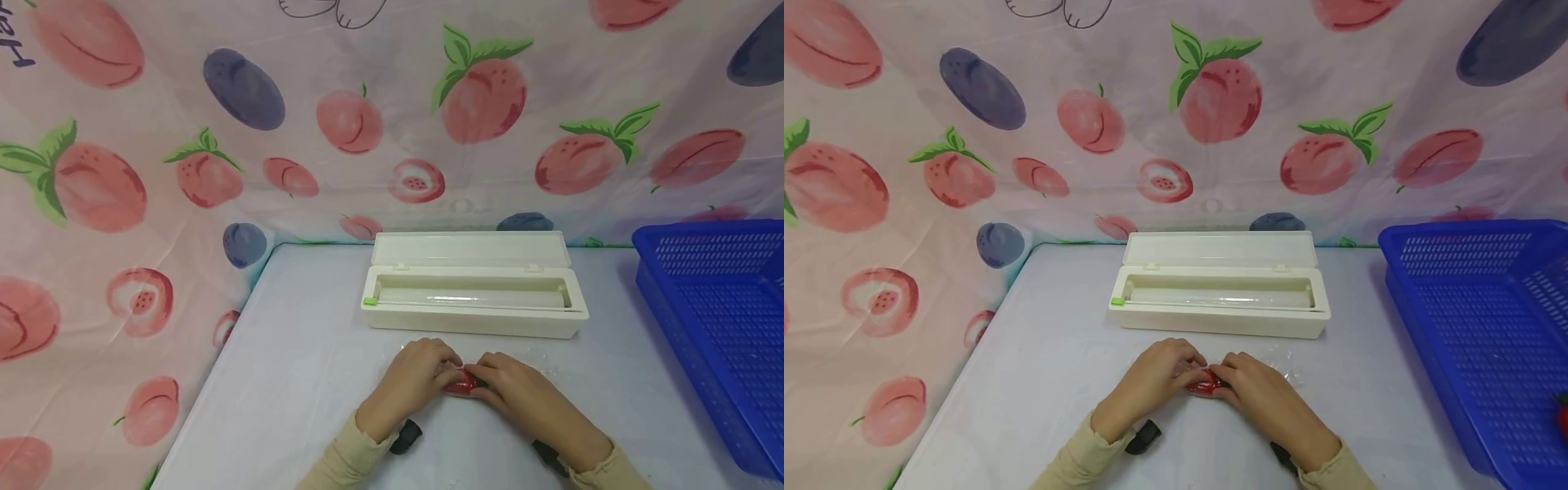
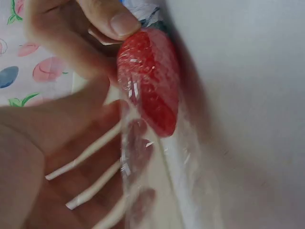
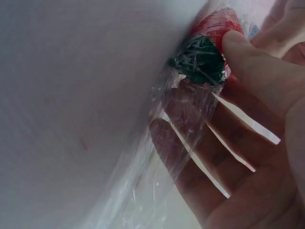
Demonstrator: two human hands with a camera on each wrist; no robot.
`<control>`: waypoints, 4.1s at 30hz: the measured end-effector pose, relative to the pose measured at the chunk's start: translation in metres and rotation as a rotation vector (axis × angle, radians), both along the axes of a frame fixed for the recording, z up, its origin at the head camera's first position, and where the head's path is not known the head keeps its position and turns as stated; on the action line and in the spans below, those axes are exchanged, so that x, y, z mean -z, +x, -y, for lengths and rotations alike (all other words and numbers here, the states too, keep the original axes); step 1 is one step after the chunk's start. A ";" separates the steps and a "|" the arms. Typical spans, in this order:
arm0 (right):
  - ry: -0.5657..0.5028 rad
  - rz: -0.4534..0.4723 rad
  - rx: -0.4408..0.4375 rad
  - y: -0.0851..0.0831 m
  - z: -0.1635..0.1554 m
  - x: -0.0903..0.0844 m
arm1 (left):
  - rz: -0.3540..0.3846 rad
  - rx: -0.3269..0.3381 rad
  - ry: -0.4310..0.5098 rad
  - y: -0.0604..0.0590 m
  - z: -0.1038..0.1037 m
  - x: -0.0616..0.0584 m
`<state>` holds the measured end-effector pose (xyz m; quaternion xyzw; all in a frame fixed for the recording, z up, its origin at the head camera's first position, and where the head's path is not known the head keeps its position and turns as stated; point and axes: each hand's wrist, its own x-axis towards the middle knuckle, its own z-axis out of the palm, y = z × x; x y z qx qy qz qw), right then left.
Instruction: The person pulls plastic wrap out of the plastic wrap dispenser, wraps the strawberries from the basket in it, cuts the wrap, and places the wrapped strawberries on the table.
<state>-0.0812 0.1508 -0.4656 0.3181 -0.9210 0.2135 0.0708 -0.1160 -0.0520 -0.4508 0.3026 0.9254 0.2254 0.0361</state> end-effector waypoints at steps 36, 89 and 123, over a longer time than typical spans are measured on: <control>0.089 -0.001 0.035 -0.004 -0.003 0.001 | 0.001 0.171 -0.139 0.002 0.006 0.005; -0.248 -0.570 0.059 -0.016 -0.017 -0.030 | 0.719 -0.069 0.651 -0.003 0.011 -0.024; -0.706 0.287 0.089 0.000 -0.004 -0.024 | 0.614 -0.127 0.905 0.008 -0.001 -0.032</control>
